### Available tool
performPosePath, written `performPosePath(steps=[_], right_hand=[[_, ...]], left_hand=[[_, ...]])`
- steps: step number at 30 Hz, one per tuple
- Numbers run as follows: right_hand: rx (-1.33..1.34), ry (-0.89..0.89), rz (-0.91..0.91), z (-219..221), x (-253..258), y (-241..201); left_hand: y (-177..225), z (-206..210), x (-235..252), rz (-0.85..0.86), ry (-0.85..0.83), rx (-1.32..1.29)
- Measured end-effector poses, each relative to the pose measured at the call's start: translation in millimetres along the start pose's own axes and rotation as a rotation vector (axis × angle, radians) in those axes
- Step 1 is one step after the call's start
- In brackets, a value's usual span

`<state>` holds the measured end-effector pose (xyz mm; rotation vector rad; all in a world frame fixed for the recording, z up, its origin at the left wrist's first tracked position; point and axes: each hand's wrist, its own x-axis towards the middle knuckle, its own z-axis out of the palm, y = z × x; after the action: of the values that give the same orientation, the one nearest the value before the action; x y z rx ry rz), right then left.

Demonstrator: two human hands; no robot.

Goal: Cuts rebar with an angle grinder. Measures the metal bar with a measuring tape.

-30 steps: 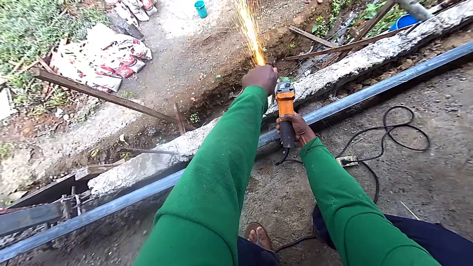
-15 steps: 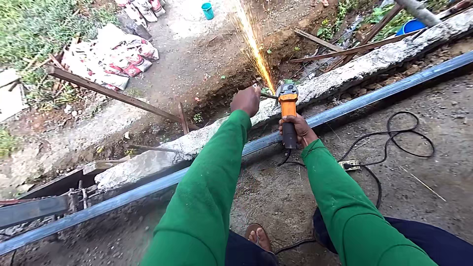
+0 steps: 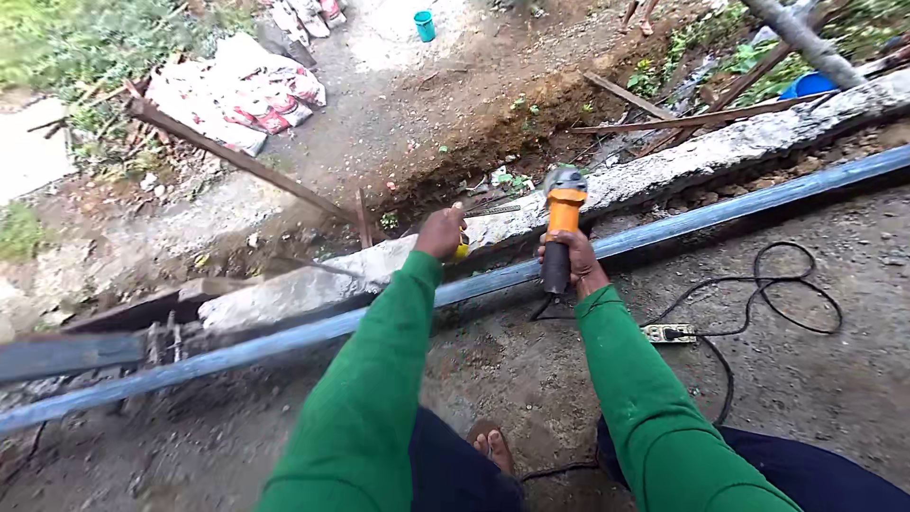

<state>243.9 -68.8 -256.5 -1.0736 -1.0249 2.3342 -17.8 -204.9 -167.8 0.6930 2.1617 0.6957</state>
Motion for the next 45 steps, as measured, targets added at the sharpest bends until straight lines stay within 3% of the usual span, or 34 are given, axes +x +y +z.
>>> performPosePath(steps=[4, 8, 12, 16, 20, 24, 25, 27, 29, 31, 35, 39, 42, 45], right_hand=[[-0.088, -0.132, -0.026, -0.5, -17.2, -16.0], [-0.159, -0.217, 0.0, 13.2, -13.8, -26.7], [-0.177, -0.308, 0.048, 12.0, -6.2, -22.1], [-0.238, -0.35, 0.139, 27.8, -17.4, -17.8], [-0.289, -0.329, 0.165, 41.8, -28.5, -16.6], [-0.343, -0.298, 0.161, 61.7, -36.7, -14.1], [-0.359, -0.285, 0.155, 70.6, -39.4, -16.1], [-0.382, -0.25, 0.135, 90.2, -43.6, -19.3], [-0.412, -0.239, 0.13, 107.8, -46.2, -20.8], [-0.457, -0.232, 0.134, 124.8, -49.8, -21.9], [-0.52, -0.203, 0.153, 153.1, -62.8, -22.6], [-0.541, -0.18, 0.18, 178.7, -78.1, -24.2], [-0.523, -0.176, 0.21, 192.4, -86.5, -23.0], [-0.502, -0.231, 0.211, 205.1, -90.6, -25.2]], left_hand=[[-84.0, -83.9, -95.3, 0.072, -0.041, -0.022], [-197.5, -123.6, -233.8, -0.204, 0.01, -0.163], [-311.9, -99.7, -372.6, -0.641, 0.219, -0.383], [-401.2, -30.4, -485.5, -1.061, 0.403, -0.374], [-429.5, 27.7, -545.7, -1.414, 0.512, -0.487], [-421.6, 67.1, -590.9, -1.488, 0.675, -0.597], [-418.5, 72.3, -602.4, -1.489, 0.598, -0.557], [-423.3, 78.3, -625.3, -1.522, 0.256, -0.342], [-431.3, 71.5, -626.8, -1.565, -0.133, -0.105], [-437.6, 51.4, -601.7, -1.545, -0.201, -0.029], [-417.0, -27.7, -487.9, -1.224, 0.094, -0.118], [-364.7, -100.3, -376.8, -0.862, 0.324, -0.294], [-333.6, -133.0, -322.1, -0.702, 0.523, -0.711], [-286.0, -162.1, -292.5, -0.523, 0.531, -1.301]])
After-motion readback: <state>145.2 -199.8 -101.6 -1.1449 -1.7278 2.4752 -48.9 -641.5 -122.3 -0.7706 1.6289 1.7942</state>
